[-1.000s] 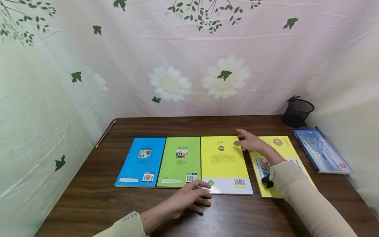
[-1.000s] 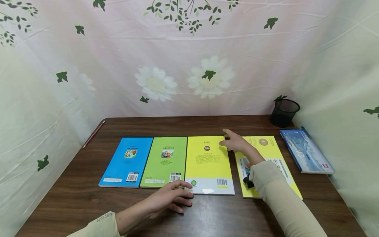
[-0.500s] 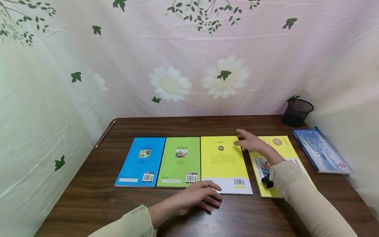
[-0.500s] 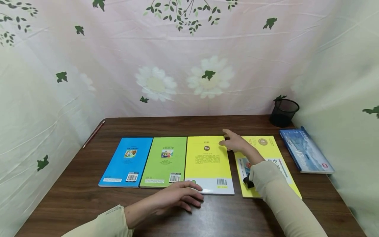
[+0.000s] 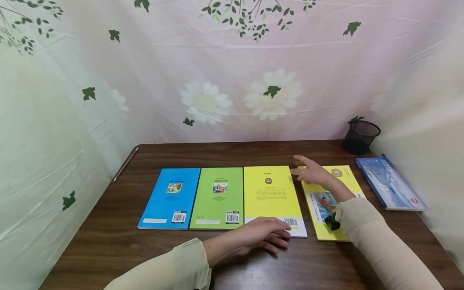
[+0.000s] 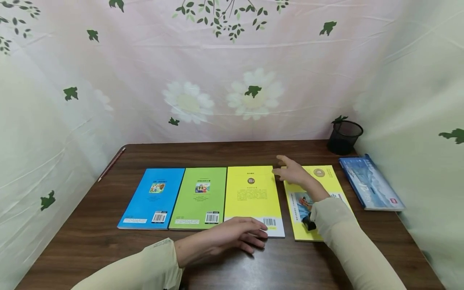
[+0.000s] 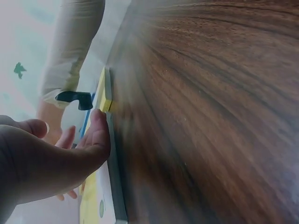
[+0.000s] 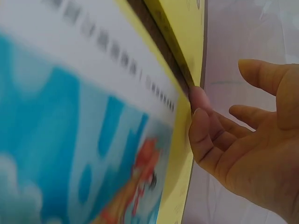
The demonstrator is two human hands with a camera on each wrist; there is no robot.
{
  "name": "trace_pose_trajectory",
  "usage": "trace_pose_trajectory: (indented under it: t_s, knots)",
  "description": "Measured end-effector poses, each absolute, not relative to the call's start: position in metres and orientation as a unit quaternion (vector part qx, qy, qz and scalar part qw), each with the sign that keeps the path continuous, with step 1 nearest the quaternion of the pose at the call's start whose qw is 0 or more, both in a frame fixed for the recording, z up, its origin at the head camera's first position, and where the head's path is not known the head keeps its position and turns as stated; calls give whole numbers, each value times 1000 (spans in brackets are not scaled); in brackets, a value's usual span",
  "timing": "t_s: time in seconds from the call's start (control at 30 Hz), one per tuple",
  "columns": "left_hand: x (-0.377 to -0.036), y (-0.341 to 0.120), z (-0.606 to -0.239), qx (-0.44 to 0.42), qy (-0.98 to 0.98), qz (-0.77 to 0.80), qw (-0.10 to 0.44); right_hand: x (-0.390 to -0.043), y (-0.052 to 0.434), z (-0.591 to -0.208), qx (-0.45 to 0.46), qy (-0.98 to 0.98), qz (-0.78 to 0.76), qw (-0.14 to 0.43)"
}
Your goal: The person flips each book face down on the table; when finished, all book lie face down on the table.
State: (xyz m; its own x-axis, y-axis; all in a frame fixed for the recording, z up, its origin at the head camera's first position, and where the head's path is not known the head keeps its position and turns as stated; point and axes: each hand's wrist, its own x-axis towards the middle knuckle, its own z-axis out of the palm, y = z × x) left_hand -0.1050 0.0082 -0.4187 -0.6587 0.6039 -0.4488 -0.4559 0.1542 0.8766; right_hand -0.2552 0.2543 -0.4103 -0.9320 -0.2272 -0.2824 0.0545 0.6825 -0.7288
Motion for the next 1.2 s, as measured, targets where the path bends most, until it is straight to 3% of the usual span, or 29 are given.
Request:
trace_pose_trajectory:
  t_s: [0.6,1.2]
  knots:
    - [-110,49,-424,35,634,645,426,-254,308,-418,-65,960,-247,117]
    - [-107,78,-420,1,601,658,454,-248,357,-425,11,981,-170,94]
